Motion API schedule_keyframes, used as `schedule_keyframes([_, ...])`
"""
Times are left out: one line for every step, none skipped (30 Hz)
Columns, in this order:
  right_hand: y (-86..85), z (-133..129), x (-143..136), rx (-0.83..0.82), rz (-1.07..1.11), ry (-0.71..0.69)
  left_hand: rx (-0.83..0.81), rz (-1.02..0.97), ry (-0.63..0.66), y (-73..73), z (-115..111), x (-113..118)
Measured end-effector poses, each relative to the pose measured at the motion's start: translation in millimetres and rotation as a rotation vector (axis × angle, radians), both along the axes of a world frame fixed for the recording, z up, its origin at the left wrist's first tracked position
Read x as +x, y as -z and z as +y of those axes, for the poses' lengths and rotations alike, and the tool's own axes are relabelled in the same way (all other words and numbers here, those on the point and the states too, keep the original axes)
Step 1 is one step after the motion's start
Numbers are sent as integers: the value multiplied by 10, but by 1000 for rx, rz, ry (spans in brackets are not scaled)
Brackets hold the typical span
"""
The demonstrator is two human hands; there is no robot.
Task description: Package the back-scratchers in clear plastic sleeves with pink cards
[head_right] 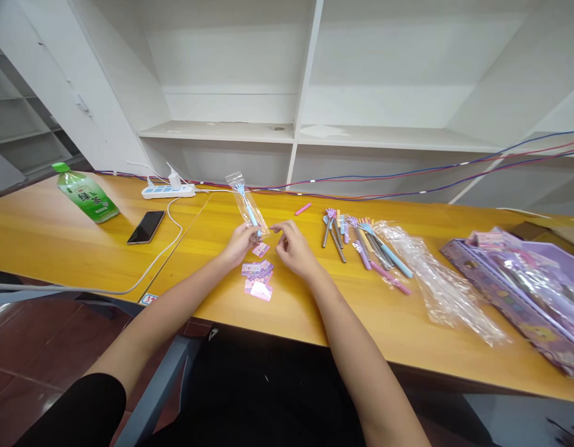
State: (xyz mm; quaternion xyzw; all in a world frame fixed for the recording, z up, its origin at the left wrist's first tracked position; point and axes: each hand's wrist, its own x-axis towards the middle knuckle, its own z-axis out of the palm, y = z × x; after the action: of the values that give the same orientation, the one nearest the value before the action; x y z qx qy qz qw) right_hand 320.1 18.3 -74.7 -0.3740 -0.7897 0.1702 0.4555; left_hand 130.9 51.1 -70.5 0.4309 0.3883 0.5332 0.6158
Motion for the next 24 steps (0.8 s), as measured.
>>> schedule_keyframes([4, 1, -1, 12, -8, 6, 10, 13, -7, 15, 8, -1])
schedule_keyframes([4, -1, -3, 21, -17, 9, 24, 30, -13, 35, 16, -1])
schedule_keyframes([0, -6, -6, 29, -20, 9, 40, 48, -13, 59, 22, 1])
schedule_keyframes([-8, -11, -11, 37, -19, 8, 54, 66, -7, 84, 26, 4])
schedule_keyframes([-18, -17, -16, 49, -14, 8, 58, 82, 6, 105, 27, 8])
schedule_keyframes([-28, -22, -22, 61, -8, 9, 55, 94, 26, 122, 23, 13])
schedule_keyframes([-36, -26, -27, 71, -1, 10, 47, 104, 51, 132, 16, 18])
schedule_keyframes([-42, -27, -32, 75, 5, 12, 40, 113, 78, 135, 4, 25])
schedule_keyframes([-44, -26, -35, 77, 9, 18, 38, 122, 107, 132, -12, 33])
schedule_keyframes([-44, -24, -38, 74, 10, 26, 37, 125, 134, 125, -29, 42])
schedule_keyframes([-41, -22, -40, 70, 8, 36, 32, 122, 162, 117, -47, 53])
schedule_keyframes([-37, -20, -41, 64, 6, 44, 23, 111, 188, 108, -63, 66])
schedule_keyframes([-32, -18, -42, 57, 2, 48, 8, 97, 212, 103, -77, 79])
schedule_keyframes([-27, -16, -43, 52, 1, 49, -8, 80, 230, 100, -88, 92])
schedule_keyframes([-22, -16, -43, 48, 2, 47, -24, 65, 243, 101, -95, 104])
schedule_keyframes([-18, -16, -44, 45, 5, 45, -36, 50, 252, 105, -98, 112])
schedule_keyframes([-15, -16, -45, 43, 8, 43, -46, 36, 258, 111, -99, 118])
schedule_keyframes([-11, -16, -46, 40, 8, 42, -52, 21, 261, 117, -99, 119])
schedule_keyframes([-8, -15, -46, 38, 7, 45, -55, 6, 265, 122, -99, 117])
schedule_keyframes([-5, -13, -46, 37, 6, 50, -51, -4, 273, 125, -100, 111])
schedule_keyframes([-2, -11, -46, 36, 5, 57, -39, -4, 284, 127, -102, 103])
schedule_keyframes([0, -9, -45, 36, 4, 63, -20, 6, 296, 127, -105, 94])
schedule_keyframes([1, -6, -43, 35, 4, 68, 2, 17, 310, 127, -109, 84])
schedule_keyframes([1, -2, -41, 35, 4, 71, 24, 26, 327, 127, -112, 75])
